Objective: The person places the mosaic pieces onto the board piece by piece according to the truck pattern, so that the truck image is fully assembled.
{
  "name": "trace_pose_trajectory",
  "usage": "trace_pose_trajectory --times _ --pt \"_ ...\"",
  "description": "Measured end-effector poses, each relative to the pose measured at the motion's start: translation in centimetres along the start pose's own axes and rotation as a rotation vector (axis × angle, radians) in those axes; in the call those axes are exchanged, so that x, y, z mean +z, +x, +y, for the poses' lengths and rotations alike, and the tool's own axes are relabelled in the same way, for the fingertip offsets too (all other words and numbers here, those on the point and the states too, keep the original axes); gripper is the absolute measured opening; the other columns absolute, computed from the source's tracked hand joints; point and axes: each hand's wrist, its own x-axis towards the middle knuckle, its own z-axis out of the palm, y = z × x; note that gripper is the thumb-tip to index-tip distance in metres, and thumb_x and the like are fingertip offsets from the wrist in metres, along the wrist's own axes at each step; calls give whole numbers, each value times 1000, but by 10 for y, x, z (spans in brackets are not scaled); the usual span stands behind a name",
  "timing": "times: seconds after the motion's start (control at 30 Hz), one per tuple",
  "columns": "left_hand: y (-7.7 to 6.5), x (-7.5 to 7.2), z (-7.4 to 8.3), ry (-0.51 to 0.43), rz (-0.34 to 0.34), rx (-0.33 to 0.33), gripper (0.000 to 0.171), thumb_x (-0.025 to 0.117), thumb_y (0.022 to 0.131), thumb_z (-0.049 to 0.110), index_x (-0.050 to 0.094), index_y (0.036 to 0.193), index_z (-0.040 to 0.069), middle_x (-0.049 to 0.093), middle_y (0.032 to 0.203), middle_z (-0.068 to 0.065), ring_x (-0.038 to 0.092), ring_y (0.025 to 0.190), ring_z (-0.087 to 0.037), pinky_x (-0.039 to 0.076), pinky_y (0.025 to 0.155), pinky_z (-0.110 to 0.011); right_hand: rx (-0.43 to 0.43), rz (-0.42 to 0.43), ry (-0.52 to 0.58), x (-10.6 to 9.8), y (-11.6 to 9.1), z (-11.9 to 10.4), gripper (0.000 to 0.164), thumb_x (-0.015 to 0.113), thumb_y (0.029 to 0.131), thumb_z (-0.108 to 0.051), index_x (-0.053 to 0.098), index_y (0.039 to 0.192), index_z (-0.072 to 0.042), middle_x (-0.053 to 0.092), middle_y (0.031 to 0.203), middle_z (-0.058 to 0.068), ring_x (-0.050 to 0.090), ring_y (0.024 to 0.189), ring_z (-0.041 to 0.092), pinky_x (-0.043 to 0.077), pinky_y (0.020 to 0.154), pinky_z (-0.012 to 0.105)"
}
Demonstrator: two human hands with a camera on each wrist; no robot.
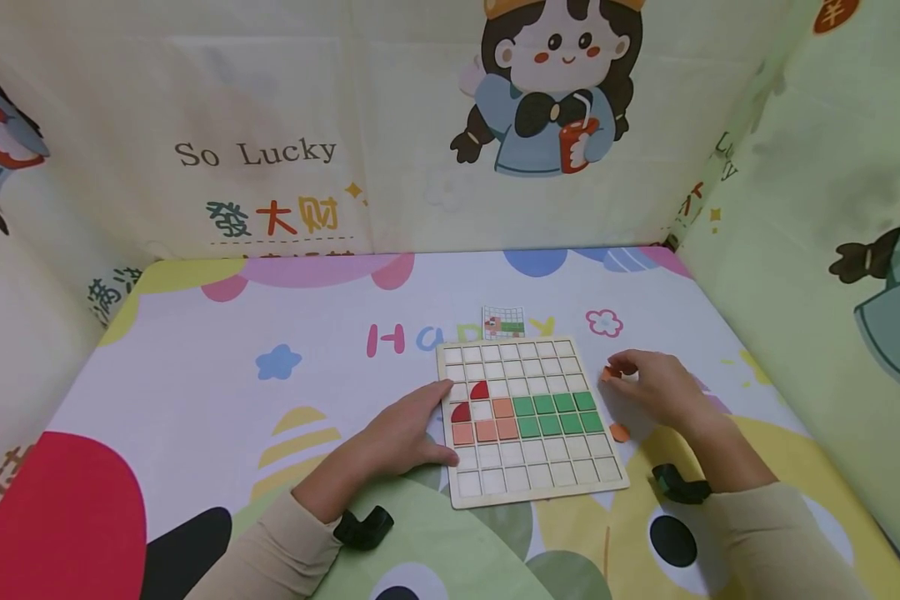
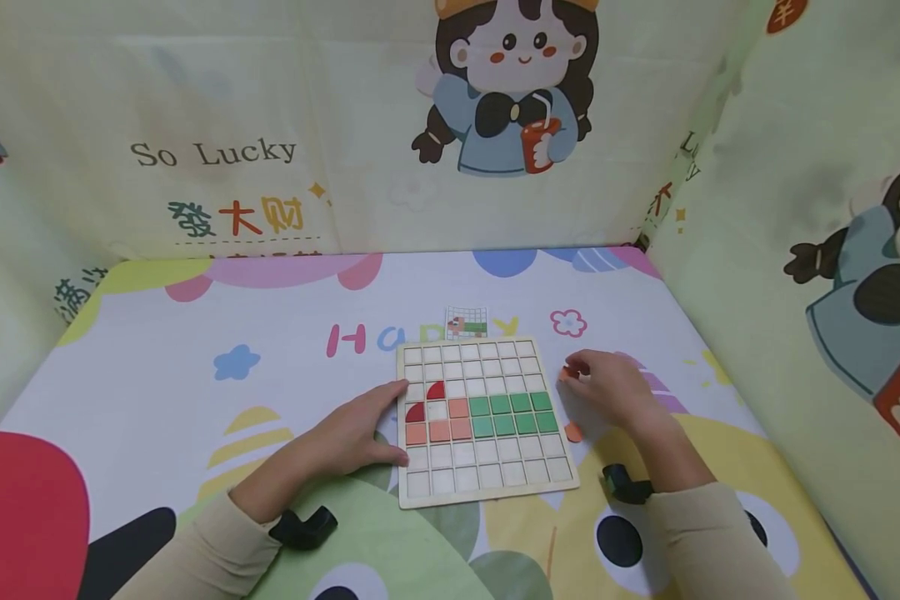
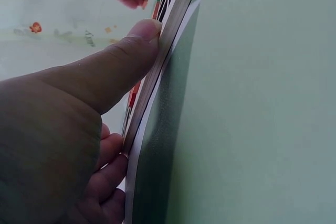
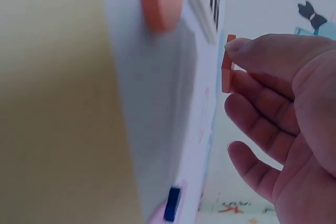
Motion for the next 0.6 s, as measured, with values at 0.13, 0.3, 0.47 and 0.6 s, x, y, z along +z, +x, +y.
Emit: trace_pose_trajectory --times 0.13,0.3,0.47,0.6 --pt "0 0 0 5 -3 -5 98 87 78 36 32 154 6 41 152 -9 40 137 -26 37 112 -44 -45 11 -2 1 1 -11 35 71 93 -18 68 117 6 69 106 18 60 97 36 50 89 55" --pt "1 0 -1 8 9 11 96 87 78 35 34 152 4 43 150 -10 41 135 -26 38 111 -44 -66 -15 1 3 4 -24 35 72 93 -19 68 119 4 68 108 17 59 98 35 51 90 55" --pt "1 0 -1 9 9 17 96 87 78 35 34 152 4 43 150 -10 41 136 -27 37 111 -43 -83 -44 -7 4 6 -38 33 72 93 -20 70 118 1 68 108 14 59 100 34 50 92 55" --pt "1 -1 -1 4 8 24 96 87 78 34 34 152 4 43 150 -10 41 136 -26 37 111 -44 -131 -52 -16 7 8 -48 30 73 93 -17 70 117 1 69 105 12 61 100 34 50 93 54"
